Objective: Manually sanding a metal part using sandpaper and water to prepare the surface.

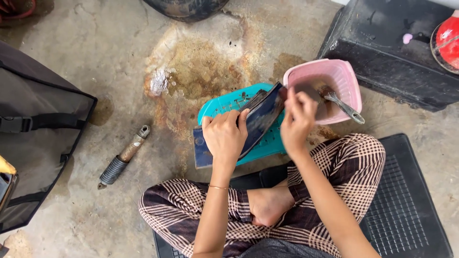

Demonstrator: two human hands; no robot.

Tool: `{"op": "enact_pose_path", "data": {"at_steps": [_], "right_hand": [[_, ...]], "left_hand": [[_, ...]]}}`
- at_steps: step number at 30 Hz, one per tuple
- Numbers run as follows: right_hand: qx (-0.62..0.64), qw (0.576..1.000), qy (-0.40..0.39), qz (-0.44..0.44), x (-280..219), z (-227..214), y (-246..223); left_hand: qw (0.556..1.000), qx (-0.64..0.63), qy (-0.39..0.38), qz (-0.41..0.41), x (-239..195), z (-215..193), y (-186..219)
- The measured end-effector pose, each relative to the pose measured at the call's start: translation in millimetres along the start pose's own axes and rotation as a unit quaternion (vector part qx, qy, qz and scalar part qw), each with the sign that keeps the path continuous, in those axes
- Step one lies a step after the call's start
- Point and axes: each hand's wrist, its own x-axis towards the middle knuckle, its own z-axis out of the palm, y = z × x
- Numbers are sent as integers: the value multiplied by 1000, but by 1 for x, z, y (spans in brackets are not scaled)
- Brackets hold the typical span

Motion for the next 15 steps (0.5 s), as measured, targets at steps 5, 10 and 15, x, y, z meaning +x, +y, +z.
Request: {"op": "enact_pose_path", "data": {"at_steps": [5, 10, 15], "right_hand": [[12, 997, -36, -68, -28, 0, -25], [-20, 1000, 13, -11, -1, -11, -20], [27, 995, -76, -66, -37, -18, -63]], "left_hand": [[1000, 0, 7, -1, -1, 7, -4], [1000, 5, 14, -1, -5, 4, -2], [1000, -10, -9, -2, -2, 4, -5]]}}
